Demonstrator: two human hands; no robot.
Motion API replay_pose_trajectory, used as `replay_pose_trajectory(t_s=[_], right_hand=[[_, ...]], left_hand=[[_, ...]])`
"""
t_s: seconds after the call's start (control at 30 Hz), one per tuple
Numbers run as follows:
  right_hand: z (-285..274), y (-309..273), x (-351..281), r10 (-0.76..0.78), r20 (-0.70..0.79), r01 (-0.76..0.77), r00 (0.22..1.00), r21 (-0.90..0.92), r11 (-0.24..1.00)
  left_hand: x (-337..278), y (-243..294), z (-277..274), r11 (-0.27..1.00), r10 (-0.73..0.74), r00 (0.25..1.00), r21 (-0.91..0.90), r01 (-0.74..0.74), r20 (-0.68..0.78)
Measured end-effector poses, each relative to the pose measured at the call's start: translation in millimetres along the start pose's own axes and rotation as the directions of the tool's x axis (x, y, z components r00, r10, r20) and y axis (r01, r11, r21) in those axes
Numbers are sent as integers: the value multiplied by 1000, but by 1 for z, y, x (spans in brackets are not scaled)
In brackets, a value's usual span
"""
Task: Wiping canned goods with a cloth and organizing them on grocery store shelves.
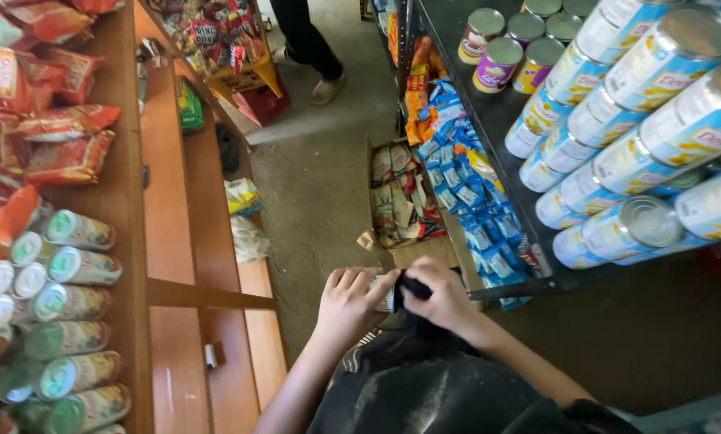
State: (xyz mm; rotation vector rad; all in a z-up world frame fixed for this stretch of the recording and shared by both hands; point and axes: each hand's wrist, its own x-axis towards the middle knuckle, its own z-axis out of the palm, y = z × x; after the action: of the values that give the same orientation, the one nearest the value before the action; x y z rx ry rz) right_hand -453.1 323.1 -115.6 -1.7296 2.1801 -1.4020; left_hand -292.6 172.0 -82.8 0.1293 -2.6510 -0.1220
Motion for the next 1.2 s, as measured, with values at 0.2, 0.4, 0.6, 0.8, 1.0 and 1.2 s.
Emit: replay_pose_trajectory(t_s=[0.2,0.4,0.6,0.8,1.0,1.2], right_hand=[[38,-16,1,13,8,-13,1000,-40,999],[65,-39,0,148,-67,-148,987,-2,989],[82,-76,-2,177,-142,-166,974,83,983],[97,-73,-16,148,-162,-160,976,-62,985],[80,-78,-2,171,-210,-200,963,-125,972],[92,-93,-7,141,-205,-172,969,-146,974]], left_hand=[[-19,-39,6,999,37,999,18,-38,15],[-26,-69,-18,995,103,994,21,-102,-33],[-40,-84,-24,977,192,980,-79,-197,-56],[-43,-95,-12,971,202,978,-119,-208,-60],[-46,-87,-20,955,169,985,-243,-167,-11],[-60,-88,-17,971,161,987,-177,-162,-20]])
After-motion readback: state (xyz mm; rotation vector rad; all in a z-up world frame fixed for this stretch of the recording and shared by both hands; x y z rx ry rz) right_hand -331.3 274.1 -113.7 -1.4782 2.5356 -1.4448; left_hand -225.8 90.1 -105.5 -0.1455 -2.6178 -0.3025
